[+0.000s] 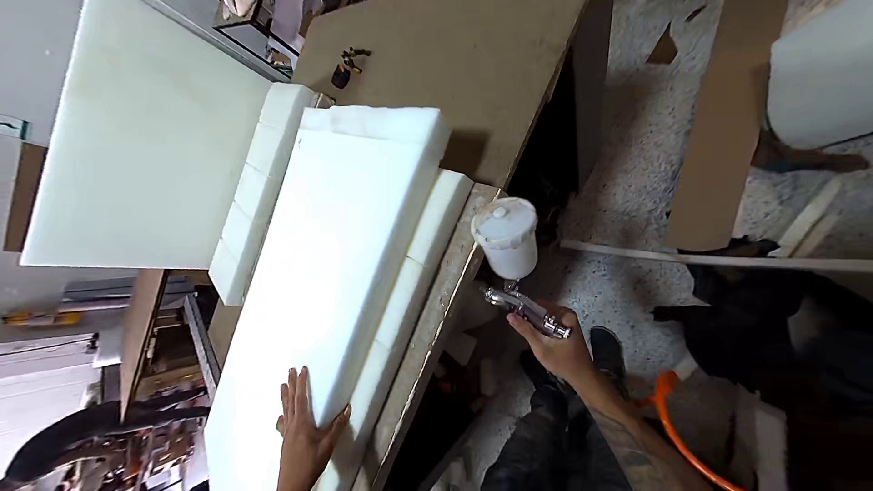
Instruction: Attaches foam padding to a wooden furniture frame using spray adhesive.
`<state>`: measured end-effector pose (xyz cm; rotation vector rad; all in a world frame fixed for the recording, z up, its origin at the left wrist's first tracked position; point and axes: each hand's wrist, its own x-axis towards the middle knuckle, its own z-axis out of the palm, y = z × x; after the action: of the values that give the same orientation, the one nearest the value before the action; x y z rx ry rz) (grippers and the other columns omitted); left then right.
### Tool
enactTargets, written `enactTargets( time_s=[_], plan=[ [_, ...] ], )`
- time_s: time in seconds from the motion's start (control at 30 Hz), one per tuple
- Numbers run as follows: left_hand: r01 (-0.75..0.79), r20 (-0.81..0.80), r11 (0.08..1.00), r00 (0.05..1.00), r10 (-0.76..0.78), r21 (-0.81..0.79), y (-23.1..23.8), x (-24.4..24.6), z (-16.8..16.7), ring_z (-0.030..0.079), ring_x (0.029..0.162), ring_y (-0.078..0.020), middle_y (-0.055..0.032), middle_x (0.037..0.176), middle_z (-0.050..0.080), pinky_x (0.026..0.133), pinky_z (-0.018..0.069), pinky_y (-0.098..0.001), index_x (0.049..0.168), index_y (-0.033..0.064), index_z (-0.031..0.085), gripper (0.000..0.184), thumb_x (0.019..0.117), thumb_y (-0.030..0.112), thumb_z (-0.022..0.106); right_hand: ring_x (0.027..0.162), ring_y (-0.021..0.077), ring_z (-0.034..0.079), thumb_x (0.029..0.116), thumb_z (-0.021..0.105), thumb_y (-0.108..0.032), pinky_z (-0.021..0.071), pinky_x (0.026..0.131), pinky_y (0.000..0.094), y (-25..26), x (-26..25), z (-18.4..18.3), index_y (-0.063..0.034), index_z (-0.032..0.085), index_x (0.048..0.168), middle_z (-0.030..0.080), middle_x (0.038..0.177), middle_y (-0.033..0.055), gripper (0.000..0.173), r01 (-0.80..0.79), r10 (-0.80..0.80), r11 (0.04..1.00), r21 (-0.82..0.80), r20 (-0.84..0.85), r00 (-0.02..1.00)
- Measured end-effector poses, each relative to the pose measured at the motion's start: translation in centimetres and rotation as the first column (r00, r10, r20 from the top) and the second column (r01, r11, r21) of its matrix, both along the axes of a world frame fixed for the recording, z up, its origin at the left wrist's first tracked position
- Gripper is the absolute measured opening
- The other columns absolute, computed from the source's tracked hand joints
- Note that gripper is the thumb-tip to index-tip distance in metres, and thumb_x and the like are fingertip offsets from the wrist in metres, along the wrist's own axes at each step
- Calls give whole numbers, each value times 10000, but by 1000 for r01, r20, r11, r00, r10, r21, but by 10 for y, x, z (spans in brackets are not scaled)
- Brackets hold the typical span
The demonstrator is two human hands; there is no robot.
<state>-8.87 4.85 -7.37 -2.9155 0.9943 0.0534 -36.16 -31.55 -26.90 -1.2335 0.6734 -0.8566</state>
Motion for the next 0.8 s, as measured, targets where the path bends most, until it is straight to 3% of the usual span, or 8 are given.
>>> enactTargets(
  time_s=[0.17, 0.33, 0.43, 0.53, 0.57, 0.67, 0.77, 0.8],
  plan=[
    [-1, -10, 1000, 1000, 2, 25, 0, 1, -3, 105, 1582, -358, -116, 1724, 116, 1185, 231, -688, 1657, 157, 175, 1224, 729, 784, 668, 714, 90, 686, 933, 761, -338, 621, 654, 299, -50, -2, -6, -112, 724, 965, 714, 832, -17, 232, 76, -71, 994, -81, 64, 995],
    [7, -16, 999, 1000, -6, 32, -1, 1, -4, 87, 1586, -349, -113, 1728, 90, 1200, 222, -667, 1659, 147, 158, 1225, 734, 768, 668, 747, 34, 683, 949, 740, -363, 611, 684, 239, -88, -20, -7, -119, 758, 1113, 730, 884, -49, 294, -22, 21, 982, -188, -6, 1000],
    [9, -43, 999, 999, -7, 37, 3, 2, -3, 83, 1588, -341, -111, 1730, 78, 1226, 209, -638, 1660, 150, 155, 1213, 749, 771, 661, 658, 47, 646, 954, 740, -340, 578, 590, 246, -105, -23, -12, -98, 718, 1008, 690, 815, -21, 249, 59, -70, 971, -230, -39, 997],
    [31, -79, 999, 996, -29, 17, 7, 7, 1, 76, 1590, -336, -132, 1726, 79, 1259, 191, -589, 1657, 120, 157, 1214, 766, 748, 693, 734, 50, 682, 952, 740, -324, 608, 681, 249, -124, -24, -7, -69, 747, 1098, 723, 857, -13, 294, 19, -17, 965, -262, 9, 1000],
    [37, -81, 999, 996, -36, 13, 8, 8, 1, 77, 1590, -336, -139, 1725, 82, 1264, 189, -576, 1655, 112, 156, 1215, 767, 742, 697, 708, 34, 652, 946, 745, -318, 576, 654, 225, -128, -24, -6, -76, 751, 1060, 697, 820, -29, 268, 25, -23, 955, -295, 9, 1000],
    [44, -73, 999, 996, -43, 11, 11, 7, -3, 77, 1590, -336, -145, 1723, 88, 1266, 174, -570, 1653, 99, 157, 1208, 772, 725, 696, 703, 43, 653, 952, 745, -286, 573, 642, 225, -135, -20, -6, -77, 721, 960, 680, 797, -21, 211, 104, -106, 933, -344, 15, 994],
    [48, -63, 999, 997, -47, 9, 10, 7, -4, 65, 1587, -356, -160, 1720, 84, 1244, 167, -617, 1653, 97, 148, 1206, 776, 725, 690, 732, 36, 659, 942, 757, -302, 580, 682, 225, -142, -22, -7, -72, 765, 1103, 704, 834, -24, 281, 44, -50, 930, -364, -8, 999],
    [51, -56, 999, 997, -51, 11, 10, 7, -5, 63, 1586, -360, -163, 1720, 80, 1235, 166, -633, 1654, 102, 142, 1207, 775, 725, 685, 685, 32, 623, 936, 762, -298, 543, 632, 215, -142, -21, -8, -74, 762, 1049, 671, 788, -31, 251, 53, -61, 926, -373, -9, 998]
  ],
)
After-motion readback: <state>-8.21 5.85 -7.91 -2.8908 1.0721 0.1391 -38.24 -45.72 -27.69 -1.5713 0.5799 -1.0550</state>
